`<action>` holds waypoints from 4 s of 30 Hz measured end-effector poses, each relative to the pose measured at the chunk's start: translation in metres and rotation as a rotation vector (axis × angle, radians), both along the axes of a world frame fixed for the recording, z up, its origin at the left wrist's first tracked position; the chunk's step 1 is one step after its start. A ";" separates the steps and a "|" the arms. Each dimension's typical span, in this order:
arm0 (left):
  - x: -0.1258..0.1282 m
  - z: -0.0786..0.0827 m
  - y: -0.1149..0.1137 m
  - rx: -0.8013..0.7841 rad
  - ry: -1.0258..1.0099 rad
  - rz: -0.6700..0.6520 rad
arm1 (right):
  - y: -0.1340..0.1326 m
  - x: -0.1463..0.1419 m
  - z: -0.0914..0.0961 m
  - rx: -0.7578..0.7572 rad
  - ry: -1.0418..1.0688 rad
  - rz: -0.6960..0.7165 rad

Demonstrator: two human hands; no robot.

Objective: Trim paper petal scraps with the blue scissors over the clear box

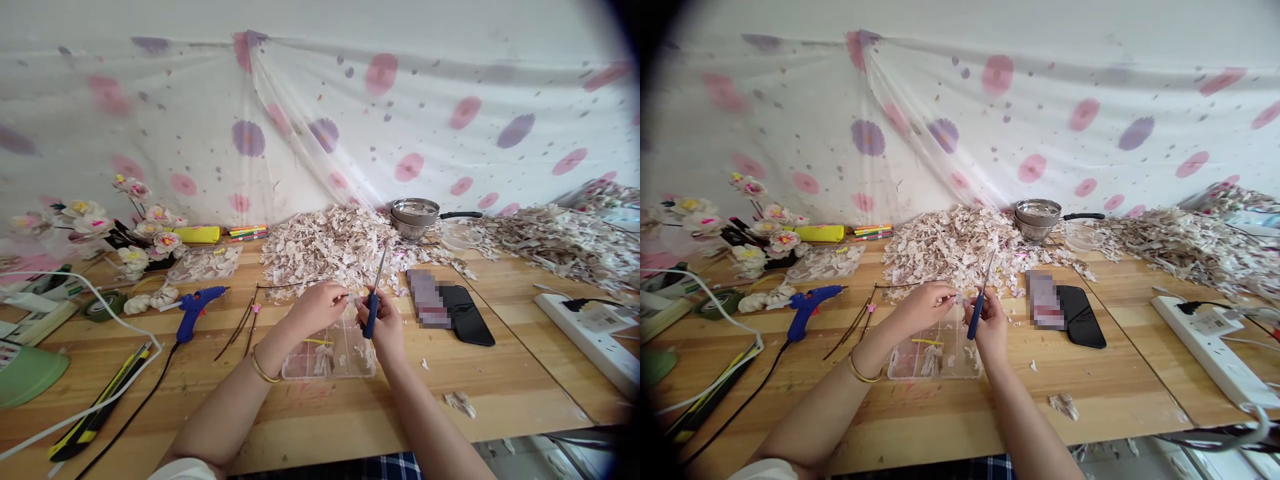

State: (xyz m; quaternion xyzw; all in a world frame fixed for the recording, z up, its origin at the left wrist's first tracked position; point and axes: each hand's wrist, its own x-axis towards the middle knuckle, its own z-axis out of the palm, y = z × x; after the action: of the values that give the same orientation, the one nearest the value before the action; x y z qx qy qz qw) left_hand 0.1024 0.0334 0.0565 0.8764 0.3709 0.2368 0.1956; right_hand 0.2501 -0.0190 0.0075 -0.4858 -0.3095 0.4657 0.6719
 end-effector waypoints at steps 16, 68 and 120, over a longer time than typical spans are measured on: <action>-0.037 0.054 -0.029 0.634 -0.114 0.211 | -0.031 -0.016 -0.009 0.337 -0.293 0.470; -0.024 0.041 -0.025 0.400 -0.235 0.226 | -0.028 -0.022 -0.009 0.251 -0.206 0.560; -0.037 0.051 -0.021 0.180 -0.237 0.174 | -0.026 -0.019 0.005 0.105 -0.216 0.567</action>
State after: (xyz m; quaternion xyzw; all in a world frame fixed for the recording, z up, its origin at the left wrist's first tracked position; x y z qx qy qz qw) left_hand 0.0650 0.0122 0.1073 0.8209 0.3969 0.3869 0.1374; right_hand 0.2308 -0.0449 0.0128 -0.3913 -0.5261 0.5634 0.5026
